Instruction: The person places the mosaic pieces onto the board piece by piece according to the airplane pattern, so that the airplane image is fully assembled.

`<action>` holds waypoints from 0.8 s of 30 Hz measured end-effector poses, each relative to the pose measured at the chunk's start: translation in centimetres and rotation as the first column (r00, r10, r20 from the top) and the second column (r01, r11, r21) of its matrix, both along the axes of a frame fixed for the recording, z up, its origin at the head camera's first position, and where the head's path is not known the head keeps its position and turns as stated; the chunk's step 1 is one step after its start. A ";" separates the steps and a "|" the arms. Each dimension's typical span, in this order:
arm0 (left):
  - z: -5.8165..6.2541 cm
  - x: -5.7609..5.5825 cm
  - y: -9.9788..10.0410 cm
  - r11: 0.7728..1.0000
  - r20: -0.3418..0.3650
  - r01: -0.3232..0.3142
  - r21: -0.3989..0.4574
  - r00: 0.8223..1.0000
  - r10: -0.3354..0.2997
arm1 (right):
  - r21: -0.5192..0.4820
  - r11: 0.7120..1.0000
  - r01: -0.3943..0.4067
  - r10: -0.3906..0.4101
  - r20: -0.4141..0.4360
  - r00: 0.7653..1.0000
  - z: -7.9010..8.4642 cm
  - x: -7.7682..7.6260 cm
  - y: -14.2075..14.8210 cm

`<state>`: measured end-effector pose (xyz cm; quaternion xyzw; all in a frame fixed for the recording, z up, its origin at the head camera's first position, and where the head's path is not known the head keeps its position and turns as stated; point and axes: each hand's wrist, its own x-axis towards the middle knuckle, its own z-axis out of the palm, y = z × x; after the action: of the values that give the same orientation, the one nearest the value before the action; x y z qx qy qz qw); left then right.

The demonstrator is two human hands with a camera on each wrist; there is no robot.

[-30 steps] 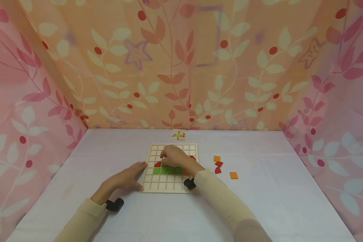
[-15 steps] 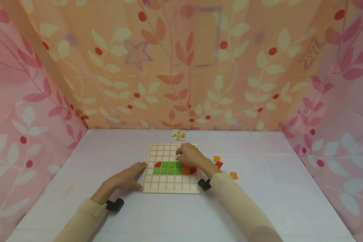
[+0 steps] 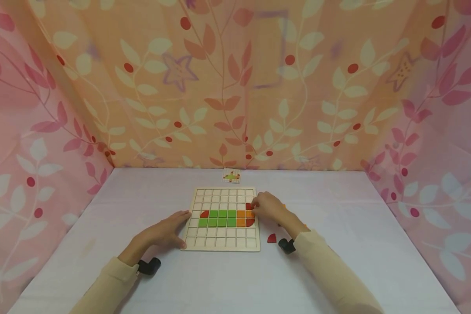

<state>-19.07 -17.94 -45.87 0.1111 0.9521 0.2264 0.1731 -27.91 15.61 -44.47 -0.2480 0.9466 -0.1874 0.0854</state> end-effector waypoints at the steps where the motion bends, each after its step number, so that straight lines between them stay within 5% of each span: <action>1: 0.0 0.0 0.0 1.000 0.000 0.002 0.001 1.000 -0.002 | 0.000 1.000 0.010 -0.010 0.003 1.000 -0.1 0.1 0.4; 13: -0.4 -0.3 -0.3 1.000 -0.003 0.003 -0.010 1.000 -0.003 | 0.034 0.992 0.125 -0.127 0.036 0.991 -0.7 0.4 4.2; 24: -0.6 -0.4 -0.3 1.000 -0.013 0.010 -0.009 1.000 -0.010 | 0.088 0.986 0.142 -0.144 0.016 0.989 -1.1 0.3 6.2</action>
<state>-19.47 -18.21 -46.46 0.1165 0.9536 0.2208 0.1684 -27.59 21.76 -45.55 -0.1733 0.9683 -0.1543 0.0928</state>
